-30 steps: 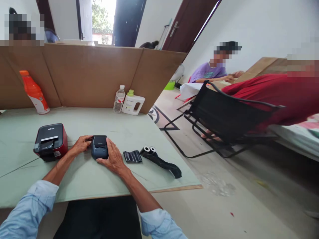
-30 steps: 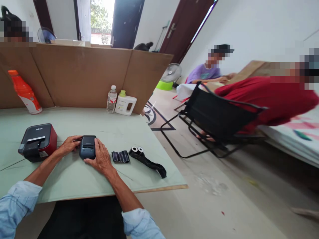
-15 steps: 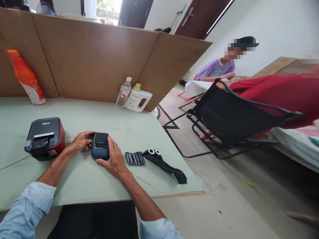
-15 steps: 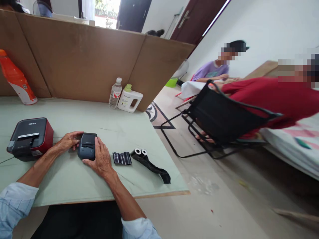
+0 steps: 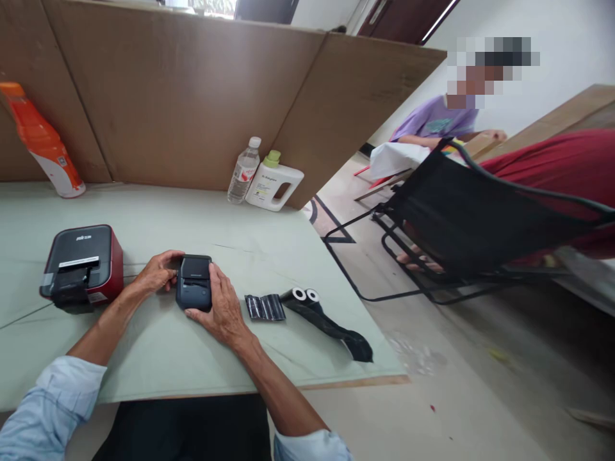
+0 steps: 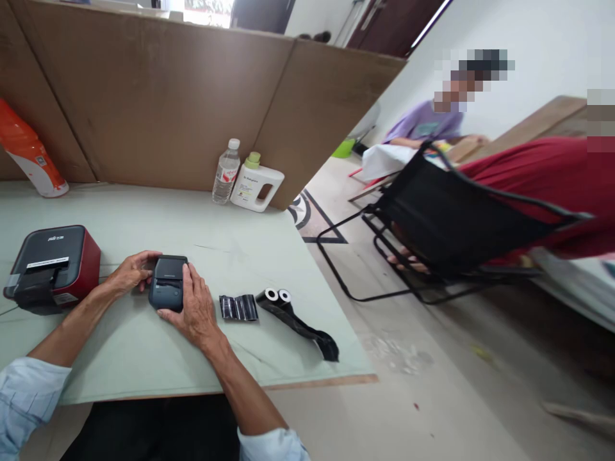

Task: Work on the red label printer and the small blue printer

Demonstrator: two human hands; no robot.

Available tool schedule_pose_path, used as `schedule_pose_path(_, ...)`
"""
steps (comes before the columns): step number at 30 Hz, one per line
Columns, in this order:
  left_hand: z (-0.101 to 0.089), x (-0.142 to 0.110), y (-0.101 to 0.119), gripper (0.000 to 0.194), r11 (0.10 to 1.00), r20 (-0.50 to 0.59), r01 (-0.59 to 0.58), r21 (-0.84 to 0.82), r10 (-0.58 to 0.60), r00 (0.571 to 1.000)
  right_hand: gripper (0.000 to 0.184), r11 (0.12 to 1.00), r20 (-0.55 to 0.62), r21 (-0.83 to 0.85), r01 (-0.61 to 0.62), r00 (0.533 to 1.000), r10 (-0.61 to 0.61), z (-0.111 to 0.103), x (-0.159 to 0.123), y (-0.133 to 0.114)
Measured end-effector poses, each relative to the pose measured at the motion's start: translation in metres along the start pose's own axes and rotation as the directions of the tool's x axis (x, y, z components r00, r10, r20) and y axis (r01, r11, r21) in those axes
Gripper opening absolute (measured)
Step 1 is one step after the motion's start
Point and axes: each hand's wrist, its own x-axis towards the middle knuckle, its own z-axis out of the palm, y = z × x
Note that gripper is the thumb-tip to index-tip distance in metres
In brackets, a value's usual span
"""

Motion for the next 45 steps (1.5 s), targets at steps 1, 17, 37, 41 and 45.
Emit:
schedule_pose_path(1,0.001,-0.001,0.001,0.066,1.000,-0.009,-0.002,0.005,0.002,1.000,0.132,1.000,-0.001,0.002,0.000,1.000,0.000,0.000,0.000,0.000)
schedule_pose_path(17,-0.010,-0.003,0.010,0.061,0.885,0.128,-0.350,0.308,0.326,0.937,0.126,0.994,-0.017,0.107,-0.017,1.000,0.019,0.000,0.006,0.000)
schedule_pose_path(37,0.003,0.031,-0.005,0.051,0.935,-0.150,-0.268,0.232,0.307,0.940,0.113,0.964,-0.062,0.263,-0.036,0.997,0.054,-0.002,0.008,0.005)
schedule_pose_path(41,0.005,0.037,-0.005,0.047,0.948,-0.155,-0.261,0.181,0.290,0.945,0.111,0.971,-0.055,0.236,-0.026,0.998,0.040,-0.004,0.008,0.004)
schedule_pose_path(45,0.005,0.038,-0.002,0.046,0.950,-0.149,-0.254,0.184,0.282,0.948,0.110,0.978,-0.055,0.208,-0.011,0.998,0.023,-0.005,0.008,0.003)
